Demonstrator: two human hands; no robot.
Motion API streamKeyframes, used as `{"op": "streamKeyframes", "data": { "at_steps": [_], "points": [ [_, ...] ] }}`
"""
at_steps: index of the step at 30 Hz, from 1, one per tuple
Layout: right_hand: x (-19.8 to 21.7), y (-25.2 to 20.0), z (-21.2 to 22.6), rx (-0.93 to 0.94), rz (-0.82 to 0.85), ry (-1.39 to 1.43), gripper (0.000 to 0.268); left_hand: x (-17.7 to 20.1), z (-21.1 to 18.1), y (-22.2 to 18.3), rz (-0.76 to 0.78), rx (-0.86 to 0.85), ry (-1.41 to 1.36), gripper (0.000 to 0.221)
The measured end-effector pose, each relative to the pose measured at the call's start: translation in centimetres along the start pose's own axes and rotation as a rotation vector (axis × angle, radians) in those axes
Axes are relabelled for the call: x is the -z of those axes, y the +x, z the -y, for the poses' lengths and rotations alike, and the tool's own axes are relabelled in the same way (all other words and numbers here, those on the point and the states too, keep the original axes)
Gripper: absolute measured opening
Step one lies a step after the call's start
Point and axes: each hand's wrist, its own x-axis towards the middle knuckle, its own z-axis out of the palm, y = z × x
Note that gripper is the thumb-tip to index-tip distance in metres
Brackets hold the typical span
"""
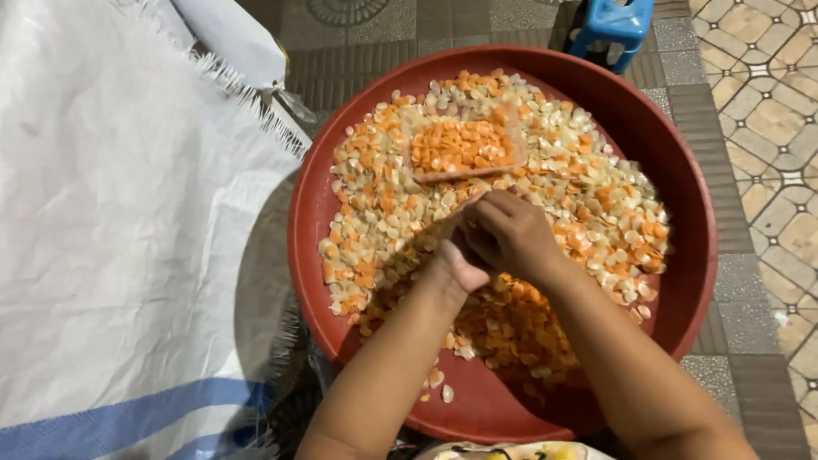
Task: Manually sorting orange crackers from a mixture of white and orange crackers in a large basin and placing them into a smaller container.
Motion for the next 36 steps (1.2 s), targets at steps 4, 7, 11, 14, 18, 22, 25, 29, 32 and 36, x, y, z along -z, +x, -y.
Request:
{"op": "streamKeyframes", "data": {
  "at_steps": [4,7,11,14,18,22,25,29,32,36],
  "points": [
    [0.7,1.7,1.2,0.107,-0.019,-0.071,0.007,-1.0,-0.7,-0.7,0.014,0.044,-0.056,0.026],
    [1.5,2.7,2.1,0.136,-0.027,0.004,0.006,-0.9,-1.0,-0.7,0.015,0.083,-0.113,0.026],
    [1.8,2.0,1.3,0.053,-0.042,0.138,0.012,3.4,-2.5,1.6,0.013,0.083,-0.104,0.026],
    [2.2,-0.3,-1.7,-0.182,-0.163,0.311,0.02,6.0,-2.4,1.6,0.08,0.008,-0.084,0.031],
    [4.6,0.8,-0.5,-0.595,-0.379,0.475,0.018,5.1,-2.2,0.8,0.33,-0.091,-0.113,0.049],
    [5.2,0.5,0.1,-0.612,-0.343,0.409,0.015,1.6,-2.2,-1.9,0.358,-0.136,0.019,0.044],
    [6.0,0.4,0.4,-0.515,-0.309,0.354,0.013,0.6,-1.5,-2.6,0.345,-0.144,0.014,0.044],
    [6.2,0.9,0.6,-0.196,0.045,0.216,0.017,1.9,-1.4,-2.2,0.345,-0.196,0.006,0.045],
    [6.2,2.2,1.8,-0.115,0.214,0.073,0.024,2.2,-1.7,-2.1,0.347,-0.241,-0.003,0.046],
    [5.4,1.6,1.6,-0.13,0.237,-0.04,0.016,2.1,-1.8,-2.0,0.378,-0.276,0.044,0.044]
  ]
}}
